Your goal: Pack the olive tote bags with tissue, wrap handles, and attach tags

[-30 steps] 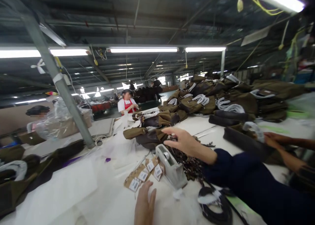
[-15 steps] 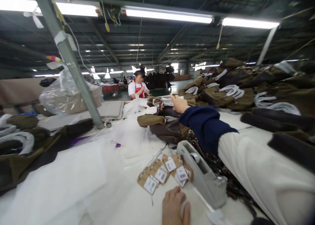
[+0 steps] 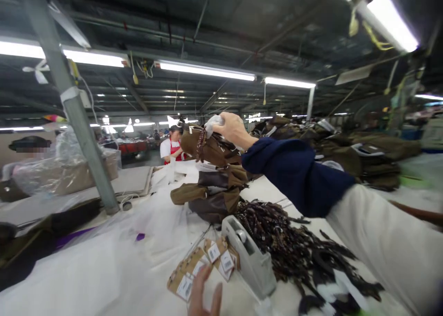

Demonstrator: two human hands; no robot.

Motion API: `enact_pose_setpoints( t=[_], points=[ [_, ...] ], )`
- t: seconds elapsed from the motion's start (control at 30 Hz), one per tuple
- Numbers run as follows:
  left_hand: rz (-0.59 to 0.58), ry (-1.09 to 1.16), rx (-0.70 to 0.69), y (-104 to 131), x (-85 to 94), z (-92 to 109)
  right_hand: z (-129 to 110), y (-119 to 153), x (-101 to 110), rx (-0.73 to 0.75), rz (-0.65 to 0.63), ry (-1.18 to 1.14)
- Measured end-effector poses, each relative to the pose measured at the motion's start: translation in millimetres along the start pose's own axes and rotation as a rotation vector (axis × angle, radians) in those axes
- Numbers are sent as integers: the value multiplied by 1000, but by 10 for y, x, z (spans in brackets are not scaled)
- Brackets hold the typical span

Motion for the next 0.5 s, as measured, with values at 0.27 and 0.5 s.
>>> enact_pose_setpoints(
  t=[0.27, 0.5],
  points=[
    [318, -253, 39, -1044, 1151, 2043, -469, 118, 1318, 217, -319, -370],
    [261, -131, 312, -377, 1837, 2281, -1290, 823, 1538, 609, -696, -460]
  ],
)
Point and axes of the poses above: each hand's wrist, its own y-axis away from the middle knuckle, its own x-axis out of the back of the hand, z = x × y, the point moved 5 cm from there along -y, towards the middle knuckle, and after that the axes turned 12 degrees about y, right-handed, at the moved point
